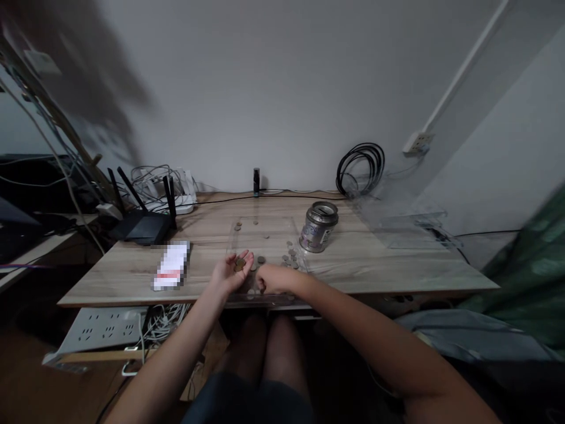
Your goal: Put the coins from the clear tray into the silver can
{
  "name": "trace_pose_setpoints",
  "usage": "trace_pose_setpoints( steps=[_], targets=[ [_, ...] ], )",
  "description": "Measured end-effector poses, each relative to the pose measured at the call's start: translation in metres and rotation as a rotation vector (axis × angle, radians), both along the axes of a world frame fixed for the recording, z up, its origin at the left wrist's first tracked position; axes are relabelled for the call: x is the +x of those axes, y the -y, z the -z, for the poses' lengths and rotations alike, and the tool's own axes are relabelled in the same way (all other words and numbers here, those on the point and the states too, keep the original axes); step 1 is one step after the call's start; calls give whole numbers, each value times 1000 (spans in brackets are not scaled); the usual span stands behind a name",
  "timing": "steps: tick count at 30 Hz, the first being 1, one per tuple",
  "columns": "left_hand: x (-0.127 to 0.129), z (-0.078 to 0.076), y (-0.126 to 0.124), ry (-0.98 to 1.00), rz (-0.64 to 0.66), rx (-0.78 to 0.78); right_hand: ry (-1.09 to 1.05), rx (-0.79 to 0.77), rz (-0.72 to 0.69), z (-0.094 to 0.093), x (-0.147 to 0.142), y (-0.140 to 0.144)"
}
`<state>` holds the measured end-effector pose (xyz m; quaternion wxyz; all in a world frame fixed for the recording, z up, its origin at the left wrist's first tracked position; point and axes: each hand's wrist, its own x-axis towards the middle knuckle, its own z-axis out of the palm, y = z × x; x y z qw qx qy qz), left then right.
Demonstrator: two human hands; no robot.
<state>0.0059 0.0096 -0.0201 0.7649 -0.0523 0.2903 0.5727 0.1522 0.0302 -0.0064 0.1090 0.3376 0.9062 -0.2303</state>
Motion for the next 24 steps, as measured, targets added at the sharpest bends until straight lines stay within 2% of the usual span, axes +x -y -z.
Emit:
trace_pose_setpoints(
  steps=[2, 5, 7, 9, 11, 14, 15, 17, 20, 24],
  targets=[
    [4, 3, 1, -17, 16, -9, -88, 30, 97, -7, 6, -2],
    [15, 4, 3, -28, 92, -4, -341, 42, 294, -23, 11, -8],
    [24, 2, 4, -17, 154, 31, -476, 6, 348, -34, 13, -12],
    [31, -1, 4, -33, 181, 59, -557, 41, 398, -46, 22, -21],
    [35, -3, 3, -98, 193, 61, -614, 240, 532, -59, 41, -34],
    [39, -3, 3, -251, 240, 124, -572, 676, 865, -79, 86, -64],
    [39, -2, 4, -313, 260, 173, -514, 761, 961, -84, 101, -74],
    [41, 0, 4, -435, 272, 275, -398, 814, 1082, -90, 123, -90],
    [43, 4, 6, -542, 238, 349, -295, 784, 1098, -90, 133, -101],
    [42, 5, 7, -581, 219, 384, -264, 847, 1068, -86, 123, -95]
  ],
)
